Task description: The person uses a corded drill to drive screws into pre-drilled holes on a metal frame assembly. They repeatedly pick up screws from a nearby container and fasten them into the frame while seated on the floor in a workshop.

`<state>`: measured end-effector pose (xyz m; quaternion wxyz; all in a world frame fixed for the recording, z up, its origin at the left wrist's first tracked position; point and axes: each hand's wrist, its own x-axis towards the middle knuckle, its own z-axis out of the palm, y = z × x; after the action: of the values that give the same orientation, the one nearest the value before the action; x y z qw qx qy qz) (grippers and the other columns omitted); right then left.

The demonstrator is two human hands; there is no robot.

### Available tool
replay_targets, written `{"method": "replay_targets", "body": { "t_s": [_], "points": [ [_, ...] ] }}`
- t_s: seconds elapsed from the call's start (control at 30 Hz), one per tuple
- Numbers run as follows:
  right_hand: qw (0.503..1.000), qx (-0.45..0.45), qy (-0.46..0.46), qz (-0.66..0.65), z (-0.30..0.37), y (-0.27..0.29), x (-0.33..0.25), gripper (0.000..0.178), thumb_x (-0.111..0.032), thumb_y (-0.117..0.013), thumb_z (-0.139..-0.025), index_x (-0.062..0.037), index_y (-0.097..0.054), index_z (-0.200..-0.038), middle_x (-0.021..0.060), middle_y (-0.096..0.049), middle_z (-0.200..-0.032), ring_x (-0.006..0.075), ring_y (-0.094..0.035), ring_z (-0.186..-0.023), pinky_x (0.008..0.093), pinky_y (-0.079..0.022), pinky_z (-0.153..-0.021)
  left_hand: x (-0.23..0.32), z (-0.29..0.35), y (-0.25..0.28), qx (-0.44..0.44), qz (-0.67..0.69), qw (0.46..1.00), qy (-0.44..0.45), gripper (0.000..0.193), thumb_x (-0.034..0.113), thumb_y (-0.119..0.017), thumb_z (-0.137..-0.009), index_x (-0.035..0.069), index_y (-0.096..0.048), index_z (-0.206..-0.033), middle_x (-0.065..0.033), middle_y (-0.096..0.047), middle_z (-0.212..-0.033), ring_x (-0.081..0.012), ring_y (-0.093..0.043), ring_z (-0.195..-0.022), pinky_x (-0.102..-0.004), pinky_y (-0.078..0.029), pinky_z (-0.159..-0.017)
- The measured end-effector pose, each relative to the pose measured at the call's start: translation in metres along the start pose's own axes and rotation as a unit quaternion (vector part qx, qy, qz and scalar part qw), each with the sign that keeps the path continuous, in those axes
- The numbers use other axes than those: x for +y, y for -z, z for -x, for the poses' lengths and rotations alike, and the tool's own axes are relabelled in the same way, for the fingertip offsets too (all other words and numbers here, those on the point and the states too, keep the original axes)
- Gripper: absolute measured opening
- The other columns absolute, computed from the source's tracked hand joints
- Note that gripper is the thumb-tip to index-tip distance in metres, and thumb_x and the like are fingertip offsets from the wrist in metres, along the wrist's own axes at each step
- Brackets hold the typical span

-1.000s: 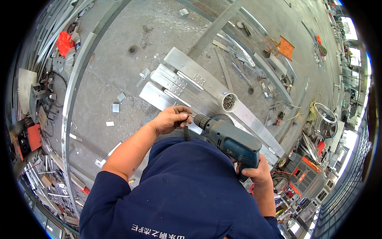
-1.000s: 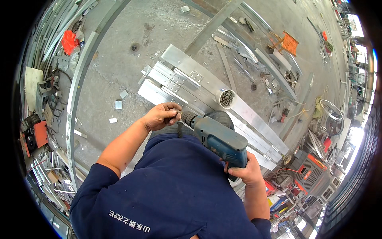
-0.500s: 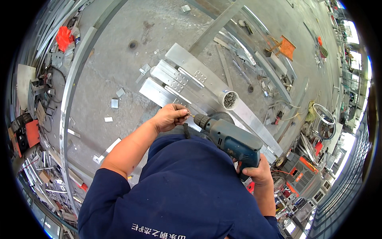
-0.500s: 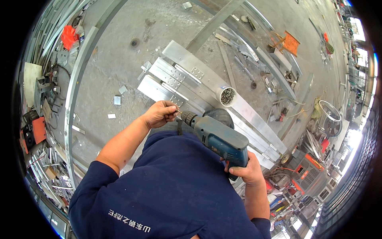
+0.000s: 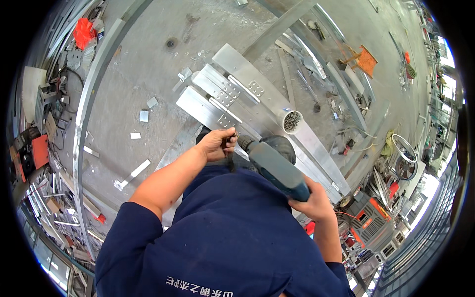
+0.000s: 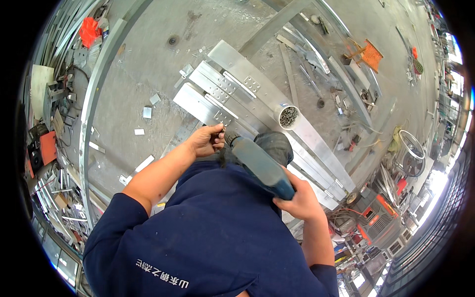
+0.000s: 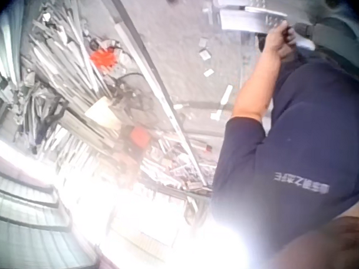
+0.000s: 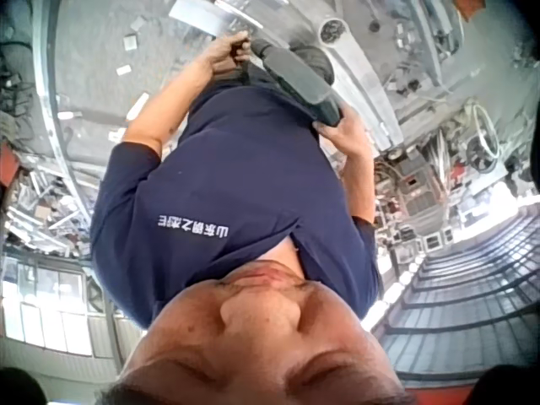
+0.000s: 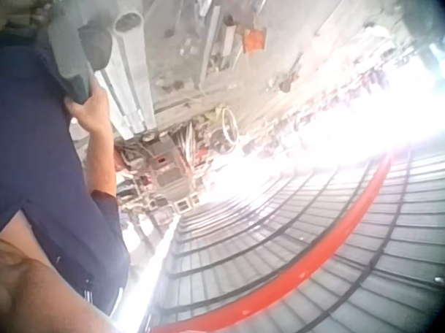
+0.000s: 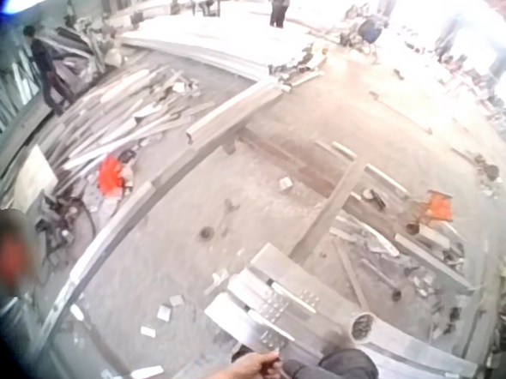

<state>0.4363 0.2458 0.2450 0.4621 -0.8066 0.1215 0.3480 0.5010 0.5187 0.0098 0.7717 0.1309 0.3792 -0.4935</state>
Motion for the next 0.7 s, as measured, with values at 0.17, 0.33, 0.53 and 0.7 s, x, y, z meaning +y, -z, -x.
{"method": "replay_targets", "body": {
  "t_s": [0.17, 0.33, 0.53, 0.7],
  "points": [
    [0.988, -0.077, -0.047, 0.126, -0.062, -0.025, 0.015, 0.079, -0.013, -0.072, -0.069, -0.0116, -0.047, -0.144, 0.0256, -0.068, -0.094, 0.0433, -0.065, -0.090, 0.0436, -0.052, -0.080, -0.033, -0.069, 0.050, 0.193, 0.089, 0.977, 0.012, 0.021, 0.026, -0.057, -0.100, 0.009, -0.061, -0.088, -0.0003, -0.054, -0.072, -0.0104, -0.038, -0.055, -0.0256, -0.031, -0.049],
    [0.954, -0.140, -0.070, 0.254, -0.108, -0.050, 0.033, 0.079, -0.018, -0.071, -0.069, -0.0092, -0.046, -0.144, 0.0228, -0.068, -0.097, 0.0417, -0.066, -0.089, 0.0462, -0.053, -0.079, -0.075, -0.143, 0.108, 0.252, 0.154, 0.955, -0.002, 0.024, 0.024, -0.051, -0.101, 0.007, -0.059, -0.088, -0.0042, -0.058, -0.075, -0.0207, -0.054, -0.064, -0.0359, -0.048, -0.061],
    [0.935, -0.151, -0.030, 0.319, -0.134, -0.079, 0.061, 0.081, -0.019, -0.073, -0.068, -0.0018, -0.045, -0.142, 0.0166, -0.068, -0.103, 0.0335, -0.068, -0.090, 0.0428, -0.055, -0.078, -0.068, -0.170, 0.121, 0.303, 0.110, 0.946, -0.028, 0.024, 0.026, -0.055, -0.096, 0.005, -0.065, -0.092, -0.0095, -0.063, -0.080, -0.0253, -0.061, -0.071, -0.0397, -0.052, -0.065],
    [0.915, -0.163, 0.025, 0.367, -0.139, -0.087, 0.076, 0.084, -0.020, -0.076, -0.066, -0.0023, -0.045, -0.142, 0.0128, -0.069, -0.098, 0.0297, -0.067, -0.082, 0.0391, -0.055, -0.074, -0.067, -0.180, 0.135, 0.298, 0.034, 0.952, -0.068, 0.020, 0.021, -0.058, -0.089, 0.004, -0.069, -0.085, -0.0081, -0.063, -0.078, -0.0220, -0.059, -0.065, -0.0368, -0.050, -0.060]
  ]
}}
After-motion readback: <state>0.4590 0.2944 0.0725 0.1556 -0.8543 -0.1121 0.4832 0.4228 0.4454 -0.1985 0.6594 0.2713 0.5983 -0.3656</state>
